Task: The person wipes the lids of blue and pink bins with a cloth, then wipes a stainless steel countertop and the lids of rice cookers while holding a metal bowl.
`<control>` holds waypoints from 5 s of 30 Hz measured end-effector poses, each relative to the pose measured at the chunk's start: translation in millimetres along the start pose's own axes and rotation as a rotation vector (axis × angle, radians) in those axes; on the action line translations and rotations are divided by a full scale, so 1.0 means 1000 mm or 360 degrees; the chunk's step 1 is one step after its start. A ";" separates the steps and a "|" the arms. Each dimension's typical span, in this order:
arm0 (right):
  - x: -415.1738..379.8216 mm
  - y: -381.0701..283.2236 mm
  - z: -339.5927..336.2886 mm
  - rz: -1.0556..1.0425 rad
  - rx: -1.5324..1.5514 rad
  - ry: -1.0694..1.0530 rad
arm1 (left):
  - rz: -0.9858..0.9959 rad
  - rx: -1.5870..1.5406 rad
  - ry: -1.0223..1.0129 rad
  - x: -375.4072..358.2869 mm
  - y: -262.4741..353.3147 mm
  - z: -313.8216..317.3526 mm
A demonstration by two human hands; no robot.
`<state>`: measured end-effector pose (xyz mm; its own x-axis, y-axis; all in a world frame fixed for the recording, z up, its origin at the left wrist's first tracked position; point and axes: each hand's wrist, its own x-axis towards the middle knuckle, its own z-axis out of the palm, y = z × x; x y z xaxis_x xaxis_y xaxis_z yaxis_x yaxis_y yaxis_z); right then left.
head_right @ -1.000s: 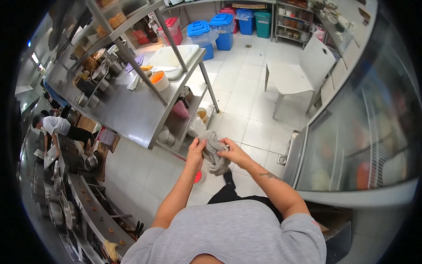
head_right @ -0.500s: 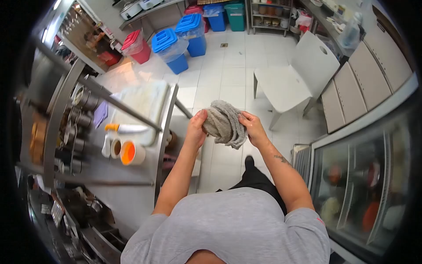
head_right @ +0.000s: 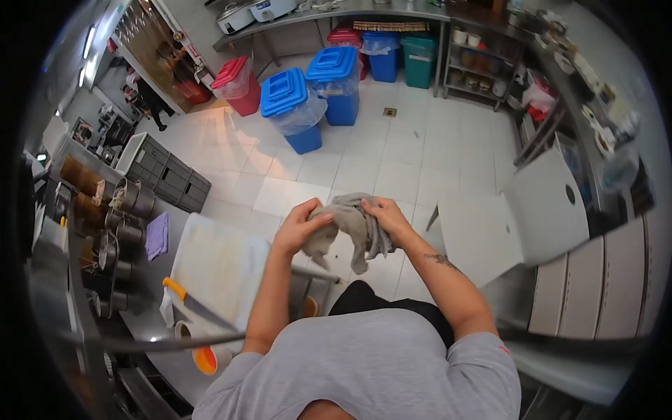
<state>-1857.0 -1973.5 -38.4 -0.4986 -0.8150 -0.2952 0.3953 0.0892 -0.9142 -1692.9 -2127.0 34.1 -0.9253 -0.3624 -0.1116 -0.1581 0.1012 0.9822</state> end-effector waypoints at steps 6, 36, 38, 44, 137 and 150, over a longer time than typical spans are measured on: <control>0.173 -0.037 -0.077 -0.0203 -0.0696 0.0495 | -0.0226 0.0870 0.0306 0.123 -0.045 -0.101; 0.847 -0.381 -0.344 -0.0733 -0.0536 0.0809 | 0.0070 -0.0643 0.1137 0.789 -0.058 -0.401; 0.917 -0.418 -0.359 -0.0794 -0.0772 0.0730 | 0.0053 -0.0597 0.1204 0.841 -0.079 -0.419; 1.153 -0.540 -0.412 -0.0765 -0.1122 0.0646 | 0.0039 -0.0039 0.1174 1.022 -0.211 -0.478; 1.389 -0.505 -0.506 -0.0738 -0.3065 0.1695 | -0.0655 0.1311 0.0303 1.339 -0.300 -0.450; 1.387 -0.506 -0.507 -0.0776 -0.3042 0.1619 | 0.0084 0.1936 0.0141 1.242 -0.254 -0.507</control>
<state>-3139.8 -2858.7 -126.6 -0.6593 -0.5139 0.5489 -0.5310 0.8351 0.1440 -2627.8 -3072.4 -277.2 -0.9211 -0.3889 -0.0186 -0.3847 0.9015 0.1981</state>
